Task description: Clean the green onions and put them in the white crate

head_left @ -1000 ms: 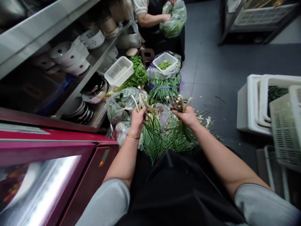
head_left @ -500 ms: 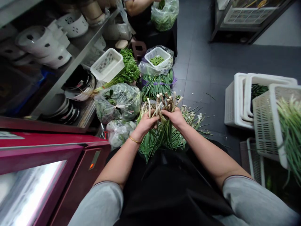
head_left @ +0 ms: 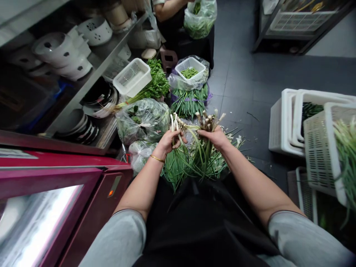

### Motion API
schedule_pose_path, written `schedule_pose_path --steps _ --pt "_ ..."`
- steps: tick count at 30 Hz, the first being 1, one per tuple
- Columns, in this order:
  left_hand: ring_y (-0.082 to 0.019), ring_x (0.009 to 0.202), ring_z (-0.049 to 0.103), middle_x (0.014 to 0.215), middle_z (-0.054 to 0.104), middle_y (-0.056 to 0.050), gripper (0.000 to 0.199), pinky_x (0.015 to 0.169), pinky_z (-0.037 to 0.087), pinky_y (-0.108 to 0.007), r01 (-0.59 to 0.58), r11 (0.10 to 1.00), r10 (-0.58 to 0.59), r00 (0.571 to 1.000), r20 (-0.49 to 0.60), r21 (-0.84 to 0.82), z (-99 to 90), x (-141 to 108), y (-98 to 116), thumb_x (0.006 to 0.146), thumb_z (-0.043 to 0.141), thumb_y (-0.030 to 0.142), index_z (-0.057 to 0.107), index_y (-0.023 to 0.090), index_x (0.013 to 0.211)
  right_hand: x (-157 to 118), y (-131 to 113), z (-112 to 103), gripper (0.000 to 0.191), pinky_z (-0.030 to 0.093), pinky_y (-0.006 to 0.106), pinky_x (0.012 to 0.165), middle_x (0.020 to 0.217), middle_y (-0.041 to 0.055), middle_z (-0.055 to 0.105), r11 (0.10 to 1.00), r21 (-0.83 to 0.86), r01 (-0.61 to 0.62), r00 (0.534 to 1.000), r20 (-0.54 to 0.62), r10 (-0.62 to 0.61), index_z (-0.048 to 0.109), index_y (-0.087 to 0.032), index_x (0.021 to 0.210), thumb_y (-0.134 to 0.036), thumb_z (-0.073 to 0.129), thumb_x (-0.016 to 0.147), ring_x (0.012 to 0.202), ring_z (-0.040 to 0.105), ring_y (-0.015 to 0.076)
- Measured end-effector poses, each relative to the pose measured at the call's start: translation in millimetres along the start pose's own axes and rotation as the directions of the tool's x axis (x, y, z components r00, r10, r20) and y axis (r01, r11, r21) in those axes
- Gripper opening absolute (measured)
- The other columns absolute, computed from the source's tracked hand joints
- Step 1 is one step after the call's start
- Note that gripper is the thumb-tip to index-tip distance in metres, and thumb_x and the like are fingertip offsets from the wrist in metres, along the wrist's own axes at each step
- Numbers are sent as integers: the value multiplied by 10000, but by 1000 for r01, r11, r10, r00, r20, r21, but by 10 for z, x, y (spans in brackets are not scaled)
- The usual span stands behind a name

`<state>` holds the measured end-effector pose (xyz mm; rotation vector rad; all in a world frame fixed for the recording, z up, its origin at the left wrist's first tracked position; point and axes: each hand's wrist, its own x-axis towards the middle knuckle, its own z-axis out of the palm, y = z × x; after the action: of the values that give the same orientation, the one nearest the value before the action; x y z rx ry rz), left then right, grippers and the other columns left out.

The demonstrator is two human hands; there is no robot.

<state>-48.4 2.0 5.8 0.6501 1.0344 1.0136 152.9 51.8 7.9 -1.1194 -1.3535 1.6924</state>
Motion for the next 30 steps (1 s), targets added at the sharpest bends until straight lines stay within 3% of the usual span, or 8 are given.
schedule_pose_path --steps 5,9,12,15,18,23,26,30 --pt "-22 320 321 512 540 42 389 322 170 -174 -37 999 38 999 -25 27 73 19 -92 642 796 418 633 140 861 -19 11 99 432 367 227 363 708 52 677 984 91 -151 972 194 131 682 -152 915 -419 796 596 525 624 158" --pt "-29 322 327 442 444 65 377 317 174 -178 -31 995 39 996 -82 98 112 97 -155 603 839 415 618 133 721 -19 69 90 339 437 274 426 652 50 646 990 27 -139 984 112 135 667 -162 787 -404 808 595 512 581 150" --pt "-20 300 271 423 413 79 397 310 137 -173 63 994 -62 998 -11 95 98 120 -176 635 816 462 607 142 745 -10 5 -62 289 473 299 492 594 25 614 995 -93 -47 998 42 52 663 -178 714 -392 815 593 511 548 142" --pt "-24 294 295 504 566 8 435 309 129 -175 154 982 -167 978 127 109 116 88 -205 670 770 527 586 152 789 5 -86 -204 250 486 304 569 596 5 606 965 -237 109 994 2 -112 666 -189 678 -391 798 614 552 550 141" --pt "-27 314 339 631 663 -52 449 320 157 -183 149 979 -178 956 234 135 172 49 -249 636 802 487 608 140 844 34 -138 -305 248 486 304 613 624 9 619 926 -329 187 970 -85 -226 669 -181 673 -407 768 644 591 569 149" --pt "-15 304 279 487 523 26 363 321 116 -198 140 960 -185 968 171 244 182 63 -272 616 828 408 601 128 664 74 -217 -618 253 494 304 623 651 32 653 871 -459 174 856 -367 -364 693 -162 730 -413 708 697 601 605 166" --pt "-18 308 266 441 452 46 366 327 108 -197 137 937 -202 963 177 321 101 68 -232 616 829 405 588 129 597 33 -272 -919 257 494 296 608 636 40 655 833 -536 134 793 -446 -415 688 -156 728 -410 704 689 614 615 173" --pt "-22 317 275 468 511 15 339 333 104 -193 147 921 -204 971 124 362 -61 36 -147 588 840 391 660 111 651 -61 -283 -1290 285 462 277 503 616 42 643 881 -466 83 717 -586 -377 678 -137 759 -412 689 687 541 585 159"
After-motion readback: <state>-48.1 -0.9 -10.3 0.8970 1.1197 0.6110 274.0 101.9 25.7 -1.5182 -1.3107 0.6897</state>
